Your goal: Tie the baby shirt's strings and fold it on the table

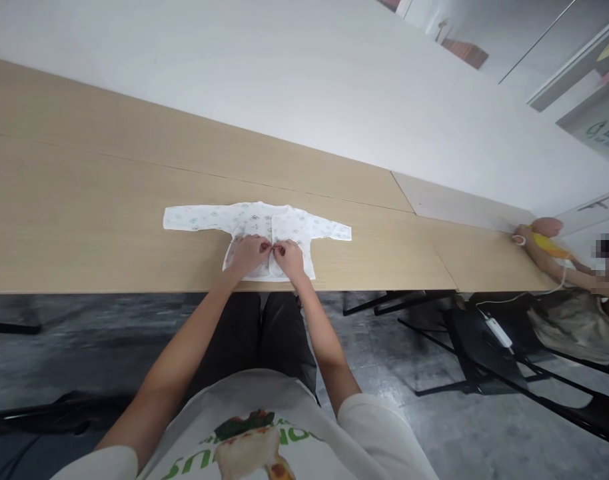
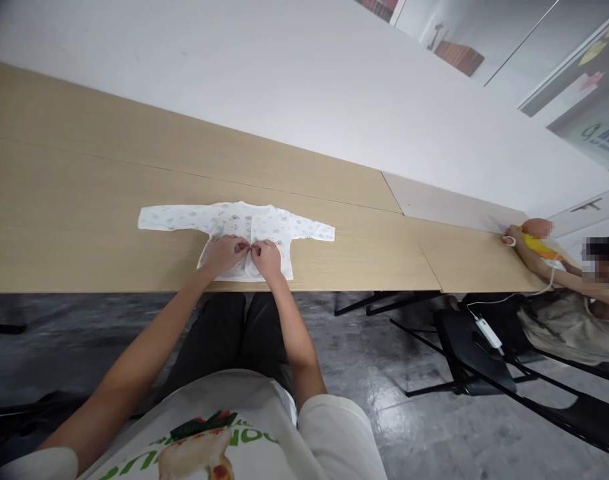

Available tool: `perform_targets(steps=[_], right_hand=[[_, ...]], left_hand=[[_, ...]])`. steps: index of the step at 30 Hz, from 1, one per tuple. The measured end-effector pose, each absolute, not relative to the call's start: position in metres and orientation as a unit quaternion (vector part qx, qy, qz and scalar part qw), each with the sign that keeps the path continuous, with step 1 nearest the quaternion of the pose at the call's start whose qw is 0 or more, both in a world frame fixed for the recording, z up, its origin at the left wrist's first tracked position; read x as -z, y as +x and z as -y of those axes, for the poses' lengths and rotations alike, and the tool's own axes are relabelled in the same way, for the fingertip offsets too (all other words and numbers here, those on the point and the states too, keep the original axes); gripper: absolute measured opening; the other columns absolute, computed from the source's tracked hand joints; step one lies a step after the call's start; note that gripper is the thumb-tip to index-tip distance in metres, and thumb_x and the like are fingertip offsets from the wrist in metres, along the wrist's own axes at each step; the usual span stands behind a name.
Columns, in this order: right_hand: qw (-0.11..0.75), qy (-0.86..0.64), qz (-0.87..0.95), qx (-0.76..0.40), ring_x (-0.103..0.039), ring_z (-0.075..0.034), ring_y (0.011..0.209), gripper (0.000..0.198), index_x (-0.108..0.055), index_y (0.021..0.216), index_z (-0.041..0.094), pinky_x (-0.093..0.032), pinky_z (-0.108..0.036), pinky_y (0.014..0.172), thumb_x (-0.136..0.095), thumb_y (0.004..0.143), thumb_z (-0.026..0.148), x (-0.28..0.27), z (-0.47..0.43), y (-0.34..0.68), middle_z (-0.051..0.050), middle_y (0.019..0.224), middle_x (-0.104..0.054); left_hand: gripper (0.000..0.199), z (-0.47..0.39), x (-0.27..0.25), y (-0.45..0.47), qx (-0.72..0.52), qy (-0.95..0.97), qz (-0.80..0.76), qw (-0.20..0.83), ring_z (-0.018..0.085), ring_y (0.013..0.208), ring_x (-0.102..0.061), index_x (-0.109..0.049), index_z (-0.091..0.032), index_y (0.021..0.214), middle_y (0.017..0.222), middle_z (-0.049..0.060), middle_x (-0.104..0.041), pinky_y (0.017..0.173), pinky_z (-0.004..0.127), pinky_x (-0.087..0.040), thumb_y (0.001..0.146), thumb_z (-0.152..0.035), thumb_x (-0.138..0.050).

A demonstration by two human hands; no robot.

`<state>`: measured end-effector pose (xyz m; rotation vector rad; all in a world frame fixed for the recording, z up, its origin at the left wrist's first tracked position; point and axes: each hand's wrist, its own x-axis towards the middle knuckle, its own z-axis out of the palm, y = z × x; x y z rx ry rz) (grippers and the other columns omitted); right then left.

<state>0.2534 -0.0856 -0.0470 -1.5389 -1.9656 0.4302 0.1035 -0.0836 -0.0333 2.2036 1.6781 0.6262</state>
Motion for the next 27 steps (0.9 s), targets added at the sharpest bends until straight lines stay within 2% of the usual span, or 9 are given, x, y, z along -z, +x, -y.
perform_targets(steps=[6, 11, 15, 21, 27], right_hand=[[0.296, -0.574, 0.748, -0.152, -0.058, -0.019, 0.088, 0.009, -0.064, 0.081, 0.018, -0.046, -0.03, 0.087, -0.058, 0.086, 0.013, 0.05, 0.082, 0.255, -0.003, 0.081, -0.061], [0.288, -0.572, 0.756, -0.135, -0.058, -0.022, 0.096, 0.014, -0.06, 0.083, 0.017, -0.043, -0.035, 0.094, -0.05, 0.09, 0.011, 0.053, 0.082, 0.252, -0.008, 0.089, -0.063], [0.293, -0.575, 0.751, -0.139, -0.059, -0.022, 0.095, 0.014, -0.062, 0.083, 0.017, -0.044, -0.035, 0.094, -0.051, 0.09, 0.011, 0.053, 0.082, 0.253, -0.009, 0.09, -0.066], [0.335, -0.581, 0.714, -0.199, -0.063, -0.017, 0.078, 0.013, -0.068, 0.08, 0.017, -0.048, -0.027, 0.08, -0.057, 0.087, 0.016, 0.05, 0.081, 0.258, -0.004, 0.08, -0.069], [0.358, -0.593, 0.688, -0.216, -0.066, -0.017, 0.076, 0.016, -0.072, 0.082, 0.019, -0.051, -0.028, 0.08, -0.058, 0.083, 0.013, 0.044, 0.086, 0.257, -0.004, 0.087, -0.075]], left_hand=[[0.029, 0.083, 0.049, 0.107, -0.225, 0.77, -0.589, 0.096, 0.03, 0.103, -0.059, -0.068, -0.019, 0.09, 0.1, 0.012, -0.071, 0.098, 0.046, -0.035, 0.089, -0.032, -0.043], [0.034, 0.083, 0.055, 0.109, -0.215, 0.781, -0.583, 0.056, 0.032, 0.104, -0.059, -0.067, -0.016, 0.094, 0.103, 0.016, -0.068, 0.097, 0.048, -0.034, 0.092, -0.029, -0.036], [0.035, 0.083, 0.058, 0.108, -0.218, 0.786, -0.576, 0.053, 0.032, 0.106, -0.057, -0.066, -0.016, 0.097, 0.104, 0.017, -0.067, 0.097, 0.047, -0.034, 0.094, -0.03, -0.035], [0.034, 0.082, 0.057, 0.104, -0.248, 0.795, -0.546, 0.091, 0.031, 0.106, -0.057, -0.066, -0.018, 0.097, 0.103, 0.014, -0.068, 0.096, 0.046, -0.035, 0.094, -0.034, -0.036], [0.034, 0.082, 0.049, 0.102, -0.289, 0.79, -0.511, 0.174, 0.026, 0.102, -0.06, -0.068, -0.02, 0.099, 0.102, 0.01, -0.071, 0.094, 0.04, -0.04, 0.093, -0.037, -0.039]])
